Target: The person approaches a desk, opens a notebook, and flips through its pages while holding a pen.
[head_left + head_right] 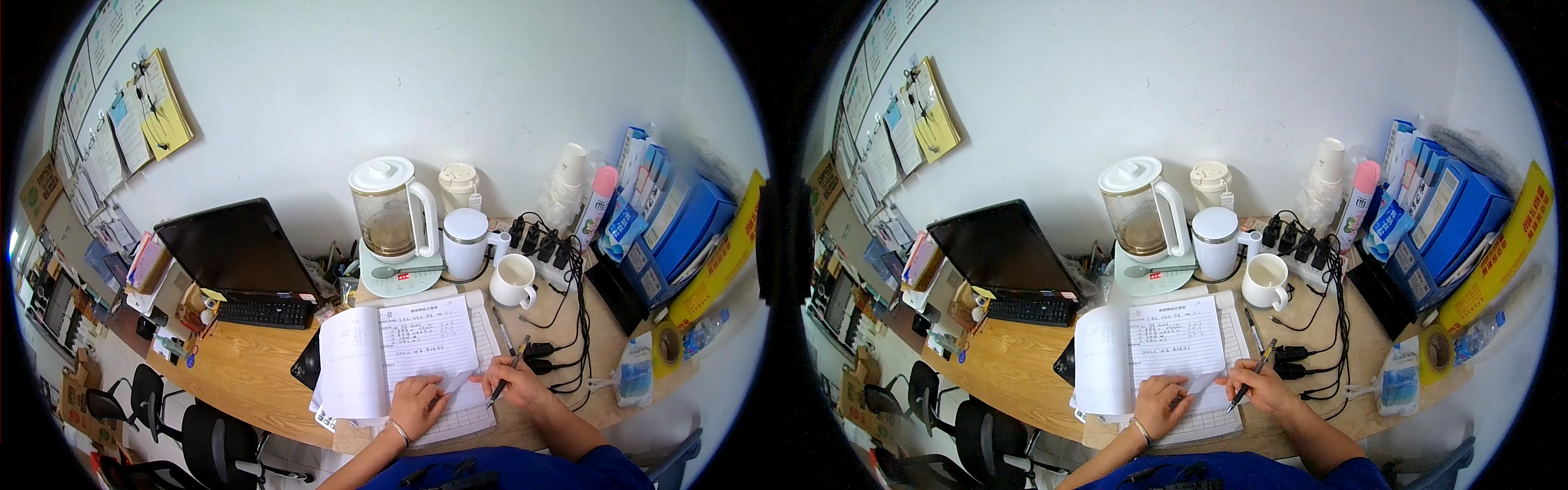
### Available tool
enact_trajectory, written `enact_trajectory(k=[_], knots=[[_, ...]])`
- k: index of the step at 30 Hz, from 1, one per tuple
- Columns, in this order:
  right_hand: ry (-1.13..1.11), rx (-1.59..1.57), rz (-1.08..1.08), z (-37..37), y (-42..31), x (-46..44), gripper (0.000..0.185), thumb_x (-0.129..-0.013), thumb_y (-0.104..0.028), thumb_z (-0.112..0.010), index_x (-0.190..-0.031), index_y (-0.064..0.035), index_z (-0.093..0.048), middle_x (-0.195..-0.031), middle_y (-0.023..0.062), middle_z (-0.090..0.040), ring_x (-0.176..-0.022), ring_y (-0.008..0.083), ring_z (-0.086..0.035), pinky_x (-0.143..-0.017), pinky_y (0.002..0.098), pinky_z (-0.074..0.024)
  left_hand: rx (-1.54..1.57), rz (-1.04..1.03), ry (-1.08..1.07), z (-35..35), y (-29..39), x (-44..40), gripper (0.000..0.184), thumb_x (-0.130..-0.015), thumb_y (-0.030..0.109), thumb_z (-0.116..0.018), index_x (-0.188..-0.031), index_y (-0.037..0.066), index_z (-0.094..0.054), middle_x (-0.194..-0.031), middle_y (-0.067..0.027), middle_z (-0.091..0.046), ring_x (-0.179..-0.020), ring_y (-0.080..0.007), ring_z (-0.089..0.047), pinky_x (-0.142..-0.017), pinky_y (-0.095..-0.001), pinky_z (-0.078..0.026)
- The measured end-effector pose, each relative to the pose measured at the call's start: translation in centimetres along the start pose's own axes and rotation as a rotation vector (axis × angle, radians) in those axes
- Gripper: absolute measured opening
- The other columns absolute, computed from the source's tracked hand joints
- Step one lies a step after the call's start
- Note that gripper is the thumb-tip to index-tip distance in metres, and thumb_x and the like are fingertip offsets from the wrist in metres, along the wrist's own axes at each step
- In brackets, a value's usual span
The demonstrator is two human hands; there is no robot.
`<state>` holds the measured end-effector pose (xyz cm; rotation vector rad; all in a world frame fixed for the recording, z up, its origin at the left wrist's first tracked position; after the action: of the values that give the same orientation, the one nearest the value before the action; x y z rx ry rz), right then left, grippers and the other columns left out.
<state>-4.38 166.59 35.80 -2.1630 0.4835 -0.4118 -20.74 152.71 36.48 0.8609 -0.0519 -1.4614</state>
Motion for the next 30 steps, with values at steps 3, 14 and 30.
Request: enact_trajectory(k=[3, 14, 30], knots=[[0.0, 0.002, -0.001, 0.15, 0.11, -0.06, 0.023, -0.089, -0.02, -0.053, -0.071, -0.0061, -0.049, -0.061, 0.0074, -0.055, -0.063, 0.0188, -0.058, -0.102, 0.0444, -0.033, -0.001, 0.0, 0.004, -0.04, -0.07, 0.04, 0.012, -0.073, 0.015, -0.07, -0.076, 0.009, -0.06, -0.099, -0.0052, -0.063, -0.085, -0.0237, -0.055, -0.076, -0.0349, -0.039], [-0.014, 0.0, 0.006, 0.4, 0.26, -0.09, 0.023, -0.089, -0.02, -0.053, -0.071, -0.0059, -0.05, -0.061, 0.0063, -0.053, -0.064, 0.0187, -0.059, -0.102, 0.045, -0.0331, 0.002, -0.002, 0.011, 0.03, 0.0, 0.01, 0.012, -0.072, 0.015, -0.071, -0.075, 0.008, -0.061, -0.099, -0.0053, -0.063, -0.086, -0.0235, -0.056, -0.075, -0.0348, -0.039], [0.007, 0.008, -0.008, -0.04, -0.03, -0.05, 0.026, -0.091, -0.019, -0.051, -0.067, -0.0085, -0.047, -0.059, 0.0016, -0.048, -0.063, 0.0176, -0.058, -0.102, 0.0445, -0.0328, 0.003, 0.001, -0.001, -0.08, -0.13, 0.07, 0.012, -0.073, 0.016, -0.07, -0.076, 0.008, -0.061, -0.099, -0.0059, -0.063, -0.086, -0.024, -0.055, -0.076, -0.0351, -0.039]])
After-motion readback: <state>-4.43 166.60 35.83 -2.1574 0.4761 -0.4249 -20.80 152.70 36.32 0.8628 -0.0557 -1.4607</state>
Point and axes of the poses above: each hand's wrist, its own x-axis away from the middle knuckle, its own z-axis out of the back of the hand, y = z × x, the point moved 2 cm from there along -x, towards the middle knuckle
